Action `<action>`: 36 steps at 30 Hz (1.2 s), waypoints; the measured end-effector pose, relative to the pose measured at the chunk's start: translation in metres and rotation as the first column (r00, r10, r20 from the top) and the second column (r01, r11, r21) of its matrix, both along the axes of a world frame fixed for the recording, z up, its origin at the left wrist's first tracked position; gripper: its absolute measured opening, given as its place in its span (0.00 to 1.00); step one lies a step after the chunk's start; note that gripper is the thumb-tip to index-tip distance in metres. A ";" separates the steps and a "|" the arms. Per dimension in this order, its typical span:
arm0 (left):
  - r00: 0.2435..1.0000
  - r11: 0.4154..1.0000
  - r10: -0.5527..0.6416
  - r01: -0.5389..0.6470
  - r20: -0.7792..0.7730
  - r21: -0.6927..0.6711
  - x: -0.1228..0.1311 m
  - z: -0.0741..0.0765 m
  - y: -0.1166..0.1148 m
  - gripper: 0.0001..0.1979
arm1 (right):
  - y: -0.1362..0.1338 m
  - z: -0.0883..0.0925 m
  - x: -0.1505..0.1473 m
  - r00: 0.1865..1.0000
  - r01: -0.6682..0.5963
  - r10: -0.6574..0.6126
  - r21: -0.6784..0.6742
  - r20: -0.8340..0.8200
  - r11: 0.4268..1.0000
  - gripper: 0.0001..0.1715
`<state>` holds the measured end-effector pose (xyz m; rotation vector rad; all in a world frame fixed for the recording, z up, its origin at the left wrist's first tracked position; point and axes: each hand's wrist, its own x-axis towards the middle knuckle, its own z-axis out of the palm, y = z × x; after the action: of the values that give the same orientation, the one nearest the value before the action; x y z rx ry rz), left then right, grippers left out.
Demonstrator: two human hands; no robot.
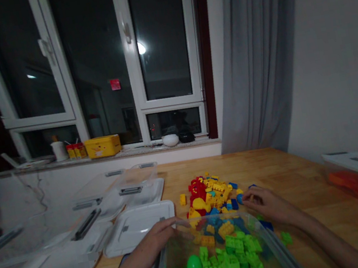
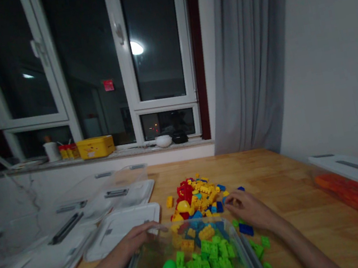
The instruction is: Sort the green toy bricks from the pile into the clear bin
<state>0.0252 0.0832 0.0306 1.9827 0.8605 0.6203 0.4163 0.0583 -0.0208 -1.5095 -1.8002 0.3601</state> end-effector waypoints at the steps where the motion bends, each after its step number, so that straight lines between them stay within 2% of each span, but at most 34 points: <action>1: 1.000 1.000 -0.001 0.001 -0.001 0.001 0.000 0.000 0.000 0.19 | 0.002 -0.004 0.005 0.997 0.023 -0.024 0.013 0.077 1.000 0.20; 5: 1.000 1.000 0.000 0.000 -0.010 0.017 0.000 0.001 0.000 0.18 | 0.003 -0.009 0.019 0.982 0.059 -0.052 -0.034 0.179 0.998 0.18; 12: 1.000 1.000 -0.005 0.005 -0.026 0.014 0.000 0.003 -0.001 0.20 | -0.003 -0.013 0.029 0.990 -0.042 0.066 -0.190 0.122 0.981 0.13; 22: 1.000 0.999 0.027 -0.027 -0.016 0.025 -0.002 -0.003 0.002 0.19 | -0.003 -0.019 0.033 0.993 -0.032 0.063 -0.287 0.097 0.957 0.10; 31: 1.000 0.999 -0.013 0.013 -0.011 0.033 0.001 0.003 -0.001 0.19 | 0.000 -0.022 0.032 0.993 -0.050 0.074 -0.245 0.089 0.968 0.10; 36: 1.000 1.000 -0.025 0.025 0.000 0.018 0.002 0.005 -0.003 0.18 | 0.001 -0.016 0.028 0.994 0.029 -0.014 -0.138 0.108 0.990 0.15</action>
<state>0.0268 0.0801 0.0353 2.0066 0.8310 0.6161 0.4443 0.0596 -0.0364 -1.6725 -1.8730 0.4086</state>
